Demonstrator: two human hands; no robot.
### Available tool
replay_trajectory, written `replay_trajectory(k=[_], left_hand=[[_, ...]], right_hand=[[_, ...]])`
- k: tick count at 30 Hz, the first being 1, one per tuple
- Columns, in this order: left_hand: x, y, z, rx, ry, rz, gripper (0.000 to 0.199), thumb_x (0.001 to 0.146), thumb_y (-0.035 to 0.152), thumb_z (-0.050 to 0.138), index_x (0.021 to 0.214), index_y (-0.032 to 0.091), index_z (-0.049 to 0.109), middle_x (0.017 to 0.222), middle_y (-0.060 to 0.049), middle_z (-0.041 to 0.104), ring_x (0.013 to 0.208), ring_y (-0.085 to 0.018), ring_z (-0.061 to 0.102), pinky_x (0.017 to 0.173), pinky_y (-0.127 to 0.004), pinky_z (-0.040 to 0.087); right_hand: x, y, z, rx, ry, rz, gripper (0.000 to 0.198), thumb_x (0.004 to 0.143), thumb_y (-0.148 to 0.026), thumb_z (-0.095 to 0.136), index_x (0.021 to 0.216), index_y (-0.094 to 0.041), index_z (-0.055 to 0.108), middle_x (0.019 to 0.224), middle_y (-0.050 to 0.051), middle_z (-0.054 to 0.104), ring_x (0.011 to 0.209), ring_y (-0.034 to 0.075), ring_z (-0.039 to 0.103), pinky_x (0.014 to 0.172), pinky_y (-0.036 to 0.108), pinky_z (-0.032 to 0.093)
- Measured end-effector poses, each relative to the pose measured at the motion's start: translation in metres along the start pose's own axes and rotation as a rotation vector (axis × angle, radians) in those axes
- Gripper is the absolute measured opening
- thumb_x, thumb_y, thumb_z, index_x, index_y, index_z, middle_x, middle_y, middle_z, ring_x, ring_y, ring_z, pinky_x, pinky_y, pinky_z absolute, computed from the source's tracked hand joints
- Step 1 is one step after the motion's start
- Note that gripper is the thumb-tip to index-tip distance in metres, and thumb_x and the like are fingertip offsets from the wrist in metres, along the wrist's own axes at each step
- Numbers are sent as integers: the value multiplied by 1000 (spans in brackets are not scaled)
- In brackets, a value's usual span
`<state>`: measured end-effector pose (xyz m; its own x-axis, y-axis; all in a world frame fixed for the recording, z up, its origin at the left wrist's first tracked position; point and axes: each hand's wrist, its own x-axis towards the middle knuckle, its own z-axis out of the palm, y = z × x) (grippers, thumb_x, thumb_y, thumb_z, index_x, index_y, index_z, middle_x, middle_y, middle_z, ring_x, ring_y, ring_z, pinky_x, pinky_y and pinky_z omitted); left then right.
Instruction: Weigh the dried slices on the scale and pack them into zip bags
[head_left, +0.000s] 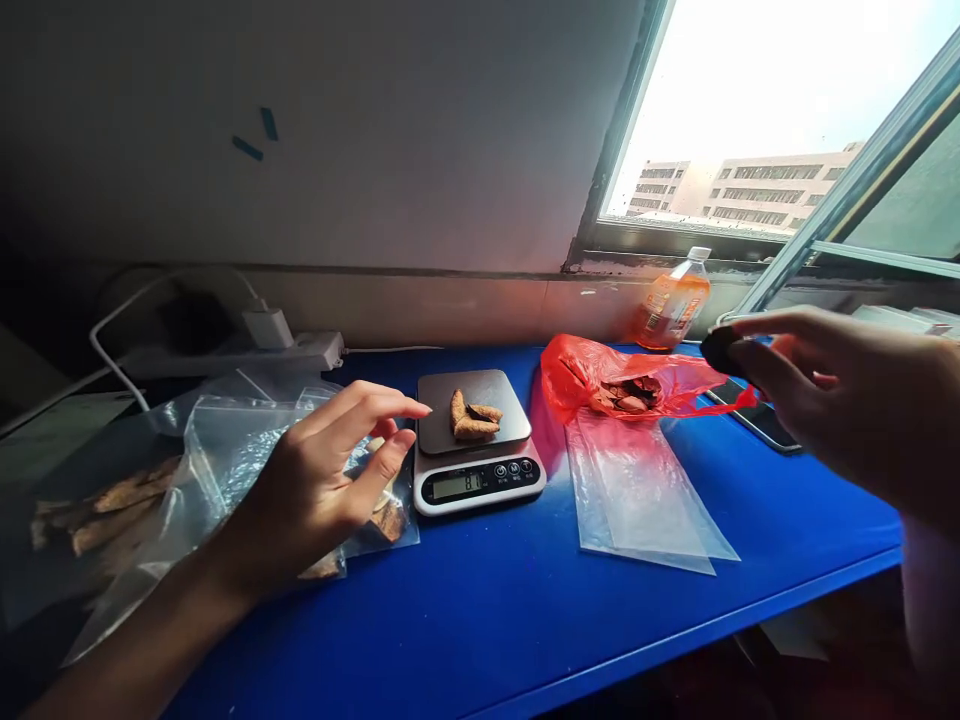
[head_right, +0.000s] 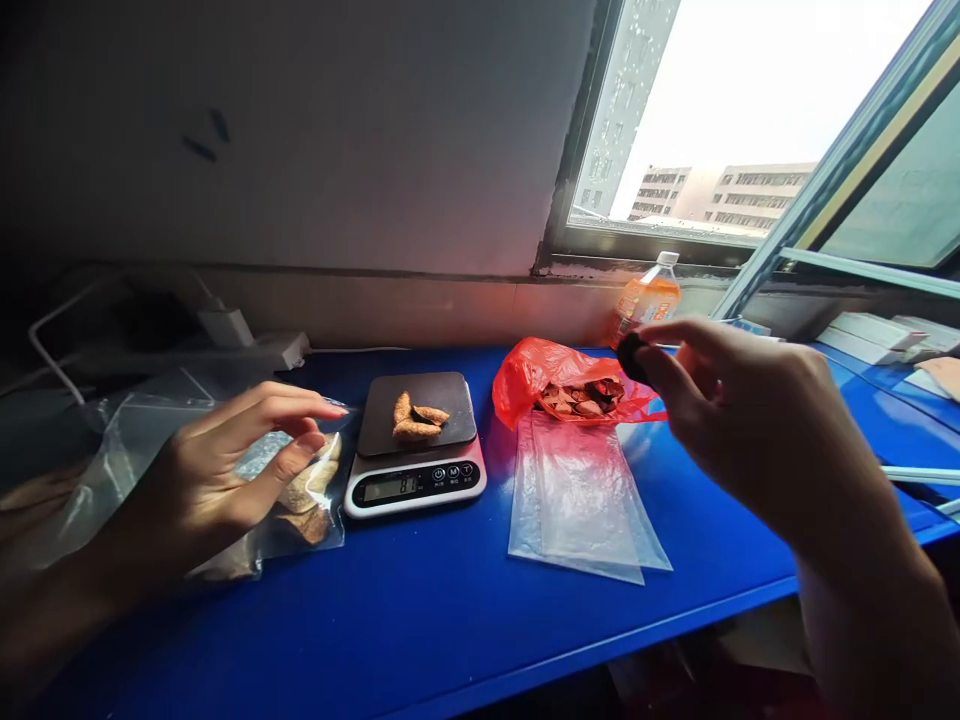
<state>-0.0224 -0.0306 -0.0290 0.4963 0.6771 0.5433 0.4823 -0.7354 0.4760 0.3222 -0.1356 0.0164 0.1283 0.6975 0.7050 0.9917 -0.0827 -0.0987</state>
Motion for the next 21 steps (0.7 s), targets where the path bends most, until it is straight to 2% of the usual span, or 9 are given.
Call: replay_trajectory(k=[1,3,4,6,10,12,15,18,21], left_hand=[[0,0,1,1,-1,10,16,91,32,52,102,32,63,101,0,65,84,-20,63,78,-34,51],[0,1,3,5,1,21,16,92,31,51,102,31,63,101,0,65,84,-20,63,78,-34,51],[0,0,4,7,0,24,16,93,31,51,103,30,62,101,-1,64,84,-19,63,79,-34,51],[-1,-1,6,14,-4,29,16,93,31,50,104,28,62,101,-1,64,84,-19,62,79,-34,51],[-1,-6,6,32,-47,15,18,94,32,50,106,26,62,102,-3,64,85,-19,62,80,-35,51],[-1,-7,5,37,-54,18,18,95,32,50,106,26,62,102,-3,64,85,-20,62,80,-35,50],[-1,-9,4,53,-30,55,18,94,29,51,108,26,62,104,-1,64,85,-18,62,80,-32,50],[-1,-9,2,89,-5,115,18,94,25,51,109,25,62,104,0,63,85,-15,62,77,-28,50],[-1,-8,-1,154,2,160,19,95,18,49,110,24,60,106,0,61,86,-12,62,77,-25,50]], right_hand=[[0,-13,-1,64,3,-12,26,93,-42,52,107,-27,69,69,2,67,51,13,56,48,27,35],[8,-44,17,363,-231,-96,21,91,-38,56,98,-24,71,78,2,71,57,12,60,52,25,41],[15,-58,32,417,-376,-131,18,90,-33,58,93,-23,72,78,2,71,60,12,60,55,24,42],[35,-80,69,475,-552,-138,15,88,-25,59,88,-20,73,77,1,71,63,11,60,58,22,42],[64,-95,128,518,-624,-72,16,85,-20,59,87,-16,74,83,3,73,70,11,62,60,21,40],[66,-94,139,479,-623,-93,19,86,-25,58,87,-15,74,80,4,73,67,12,60,59,22,39],[60,-83,135,461,-590,-196,21,88,-28,56,93,-16,73,77,4,71,65,12,59,60,23,40],[49,-60,117,498,-351,-287,21,84,-17,56,100,-16,69,88,6,69,71,13,60,66,25,45],[35,-26,100,445,-34,-226,30,76,-6,52,100,-18,65,96,7,63,76,14,58,69,28,48]])
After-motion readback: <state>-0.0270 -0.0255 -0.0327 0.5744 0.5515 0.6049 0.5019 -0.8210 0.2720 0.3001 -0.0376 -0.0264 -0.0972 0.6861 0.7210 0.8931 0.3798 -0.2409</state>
